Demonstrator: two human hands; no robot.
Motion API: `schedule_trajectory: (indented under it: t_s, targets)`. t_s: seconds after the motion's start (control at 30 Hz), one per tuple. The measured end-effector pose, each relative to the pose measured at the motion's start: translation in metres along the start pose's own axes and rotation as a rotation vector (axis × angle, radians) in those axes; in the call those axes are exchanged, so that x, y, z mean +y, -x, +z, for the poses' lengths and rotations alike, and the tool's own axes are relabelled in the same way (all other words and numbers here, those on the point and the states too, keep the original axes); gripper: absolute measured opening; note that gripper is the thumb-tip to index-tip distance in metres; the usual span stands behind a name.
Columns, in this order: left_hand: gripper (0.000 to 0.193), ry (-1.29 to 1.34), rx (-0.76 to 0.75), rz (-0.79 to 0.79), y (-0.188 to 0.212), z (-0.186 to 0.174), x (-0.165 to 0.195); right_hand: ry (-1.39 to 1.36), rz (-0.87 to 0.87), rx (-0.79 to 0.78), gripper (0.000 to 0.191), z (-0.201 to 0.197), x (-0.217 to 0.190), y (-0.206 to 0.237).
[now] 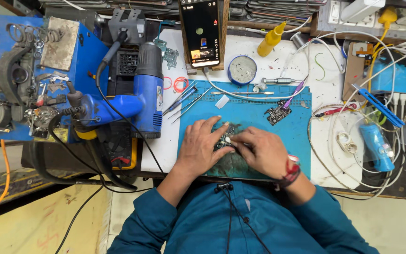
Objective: The person solders components on a small circuit board, holding the board with one hand and a soldering iron with the other while working over a silicone mat. They then apply liquid flux from a yellow squeeze bottle onto the board and scrub it with a toothbrush.
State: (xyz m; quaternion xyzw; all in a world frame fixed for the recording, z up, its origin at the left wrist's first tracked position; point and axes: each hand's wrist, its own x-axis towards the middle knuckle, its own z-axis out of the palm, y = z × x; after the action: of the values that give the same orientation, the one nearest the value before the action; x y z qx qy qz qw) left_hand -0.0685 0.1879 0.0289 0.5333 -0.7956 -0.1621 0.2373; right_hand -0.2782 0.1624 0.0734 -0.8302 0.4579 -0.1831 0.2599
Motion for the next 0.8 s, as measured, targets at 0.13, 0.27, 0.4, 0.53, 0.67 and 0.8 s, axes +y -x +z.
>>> schedule_trajectory:
  t_s: [0.13,0.27,0.4,0.53,0.67,0.8]
  targets:
    - [0.064,-0.033,0.001,0.001,0.002,0.0,-0.001,0.027,0.023,-0.03,0.013,-0.001,0.0,0.002]
    - [0.064,-0.001,0.011,0.004,0.0,0.002,-0.001,-0.046,-0.005,-0.11,0.013,-0.006,0.009,0.002]
    - [0.066,0.004,-0.001,-0.001,0.002,0.001,-0.002,-0.091,-0.019,-0.074,0.014,-0.004,0.015,-0.001]
    - [0.065,-0.002,0.004,0.016,0.001,0.0,-0.002,-0.084,-0.073,-0.177,0.016,-0.006,0.017,-0.003]
    - [0.066,0.0,0.003,0.014,0.0,0.001,-0.003,-0.065,0.026,-0.039,0.013,0.001,0.011,-0.003]
    - [0.065,0.004,0.005,0.008,0.003,0.001,-0.002,-0.002,0.007,0.0,0.012,0.006,0.007,0.002]
